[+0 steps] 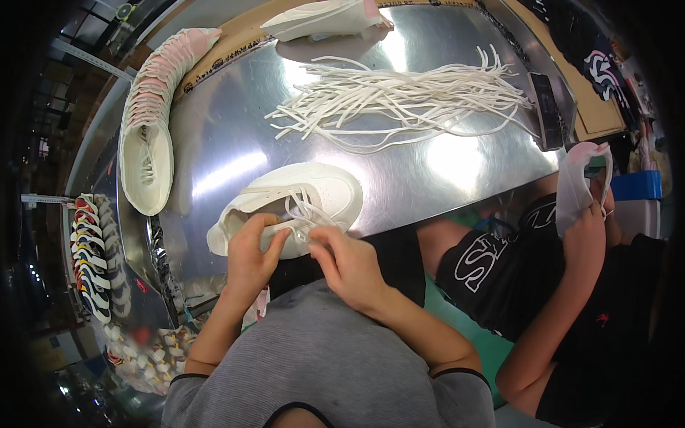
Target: The person laces white sneakers by threading white shoelaces through the eyelets of the shoe uppers while seated at a metal workstation.
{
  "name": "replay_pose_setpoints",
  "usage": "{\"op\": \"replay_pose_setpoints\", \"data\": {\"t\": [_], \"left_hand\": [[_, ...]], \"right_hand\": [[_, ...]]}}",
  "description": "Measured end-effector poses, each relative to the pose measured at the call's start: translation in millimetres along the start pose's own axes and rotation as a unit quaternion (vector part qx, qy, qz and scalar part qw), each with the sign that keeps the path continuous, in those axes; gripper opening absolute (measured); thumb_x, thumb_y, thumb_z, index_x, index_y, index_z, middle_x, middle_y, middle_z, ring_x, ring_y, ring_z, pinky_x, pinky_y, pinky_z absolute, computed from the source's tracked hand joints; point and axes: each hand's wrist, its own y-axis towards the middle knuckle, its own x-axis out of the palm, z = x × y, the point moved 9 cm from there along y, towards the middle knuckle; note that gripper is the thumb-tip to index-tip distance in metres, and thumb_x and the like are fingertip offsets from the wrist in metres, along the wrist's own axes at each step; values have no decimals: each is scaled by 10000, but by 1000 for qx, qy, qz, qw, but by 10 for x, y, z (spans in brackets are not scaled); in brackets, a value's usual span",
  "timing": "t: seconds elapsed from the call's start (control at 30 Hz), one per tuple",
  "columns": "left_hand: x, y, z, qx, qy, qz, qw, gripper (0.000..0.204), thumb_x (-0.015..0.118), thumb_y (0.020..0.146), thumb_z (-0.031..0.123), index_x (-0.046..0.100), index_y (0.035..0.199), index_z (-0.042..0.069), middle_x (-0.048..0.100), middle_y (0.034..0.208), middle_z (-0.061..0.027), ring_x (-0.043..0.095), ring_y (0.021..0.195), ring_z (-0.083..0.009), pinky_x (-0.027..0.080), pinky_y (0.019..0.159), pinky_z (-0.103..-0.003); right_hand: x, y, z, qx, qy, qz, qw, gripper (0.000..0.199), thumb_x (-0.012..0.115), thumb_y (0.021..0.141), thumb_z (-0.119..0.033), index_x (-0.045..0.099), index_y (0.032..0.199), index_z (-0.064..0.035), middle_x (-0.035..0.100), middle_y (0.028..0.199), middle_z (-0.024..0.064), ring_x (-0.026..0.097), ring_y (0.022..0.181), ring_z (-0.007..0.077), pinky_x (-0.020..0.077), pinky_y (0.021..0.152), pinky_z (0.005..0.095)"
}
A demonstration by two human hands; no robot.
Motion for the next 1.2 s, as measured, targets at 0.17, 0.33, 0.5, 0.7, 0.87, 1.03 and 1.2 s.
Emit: {"op": "replay_pose_setpoints", "data": {"t": [0.17,0.33,0.5,0.7,0.87,1.03,1.2], "left_hand": [[-22,17,-26,-18,-10,-19,1000,182,741,856,130,638,938,4,676,848,-150,667,776,-309,506,695,-356],[-20,11,-41,12,-24,-3,1000,172,742,846,125,643,923,8,678,846,-151,667,751,-337,509,647,-397],[-19,12,-33,23,-30,0,999,174,757,839,106,639,921,8,677,836,-142,665,752,-322,504,657,-368],[-17,-14,18,66,-36,-3,997,181,768,818,68,640,932,8,674,827,-138,664,707,-308,496,602,-355],[79,-117,114,129,-33,-19,991,179,754,813,23,650,958,19,672,826,-130,654,689,-313,492,589,-358],[14,-139,88,167,-38,-2,985,205,757,795,9,642,965,19,666,827,-130,628,658,-330,489,580,-365],[14,-231,67,233,-34,2,972,243,725,804,24,569,990,18,615,759,-111,598,630,-288,459,555,-379]], "right_hand": [[119,-1,60,42,10,-31,999,178,592,972,-144,557,1098,-23,706,845,139,714,763,262,531,664,335],[152,53,185,115,35,-61,991,154,570,985,-137,554,1075,-12,707,828,117,701,741,213,522,676,301],[154,68,224,133,64,-58,987,143,575,984,-140,558,1037,-8,703,802,98,684,717,185,508,662,287],[161,120,224,138,43,-67,987,153,578,978,-153,543,989,-4,696,773,103,678,684,214,503,640,307],[319,204,330,155,-21,-65,985,162,579,963,-160,506,992,-17,691,763,127,685,700,286,511,644,373],[230,295,245,163,-42,-116,979,187,622,946,-131,505,1043,-21,689,776,110,683,717,191,516,657,324],[-454,345,-129,155,-152,-80,973,171,694,887,-193,639,999,-75,704,849,100,693,719,240,520,633,316]]}}
